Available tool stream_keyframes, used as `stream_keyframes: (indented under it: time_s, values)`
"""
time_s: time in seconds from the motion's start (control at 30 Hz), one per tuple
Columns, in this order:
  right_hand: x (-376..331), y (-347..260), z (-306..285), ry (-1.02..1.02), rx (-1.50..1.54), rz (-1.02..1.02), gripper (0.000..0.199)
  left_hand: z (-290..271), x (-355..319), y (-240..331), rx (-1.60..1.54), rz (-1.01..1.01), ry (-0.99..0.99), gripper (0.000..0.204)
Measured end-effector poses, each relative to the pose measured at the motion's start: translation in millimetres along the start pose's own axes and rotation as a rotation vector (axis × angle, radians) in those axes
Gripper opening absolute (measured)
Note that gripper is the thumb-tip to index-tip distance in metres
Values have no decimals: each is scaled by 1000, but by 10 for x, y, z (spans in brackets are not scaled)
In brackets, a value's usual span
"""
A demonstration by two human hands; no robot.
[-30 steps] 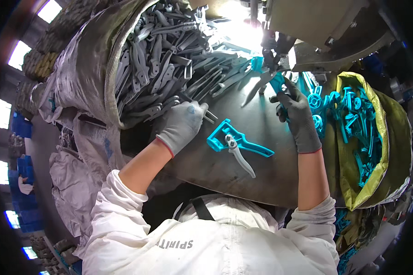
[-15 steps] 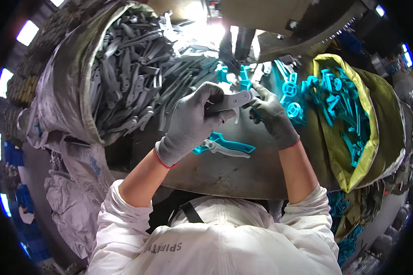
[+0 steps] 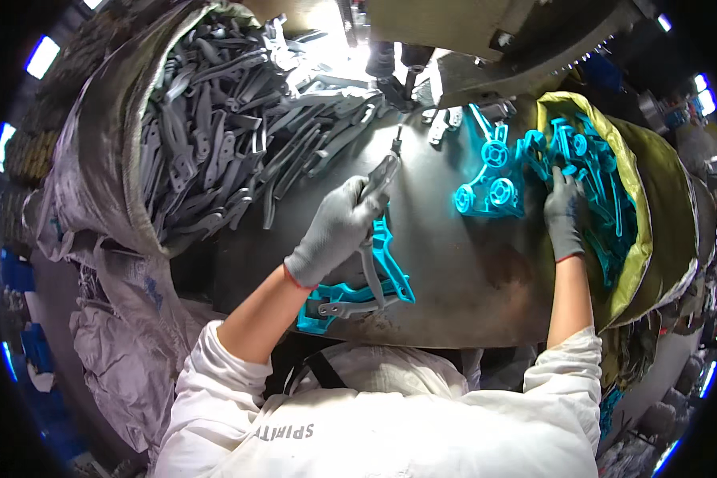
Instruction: The person assembles plastic components and metal brackets by hand at an industrial workstation.
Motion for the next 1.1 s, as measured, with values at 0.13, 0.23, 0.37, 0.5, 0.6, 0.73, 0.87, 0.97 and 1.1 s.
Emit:
stream_keyframes:
  time_s: [0.13,0.23,0.37,0.5,0.6,0.73,0.87,0.97,1.1]
  values:
    - [21,-37,-420,91,141,172,44,-176,322,149,-167,10,20,38]
    - [8,-545,-710,-58,1354,180,53,-83,466,356,-84,83,-102,32]
    - [-98,-1519,-612,-522,1900,412,58,-40,592,347,-180,-99,-121,30]
    - [-95,-1968,-662,-644,2120,320,57,-40,576,318,-231,-186,-98,29]
    - [-106,-1990,-673,-656,1997,258,57,-56,562,360,-226,-174,-91,28]
    - [-99,-1977,-682,-635,1932,261,57,-78,558,380,-152,-230,-76,34]
    - [-77,-1994,-675,-594,1919,250,56,-56,526,389,-233,-229,-65,40]
    - [-65,-2023,-662,-602,1956,230,56,-74,552,390,-97,-156,-68,42]
    - [-21,-2081,-627,-597,1916,171,57,-65,638,251,-190,-167,-58,37]
Point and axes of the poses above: each hand's wrist, its own x-axis towards the middle knuckle, its own z-axis out of the palm, y = z × x, the point moved 9 cm from there along x, towards the middle knuckle
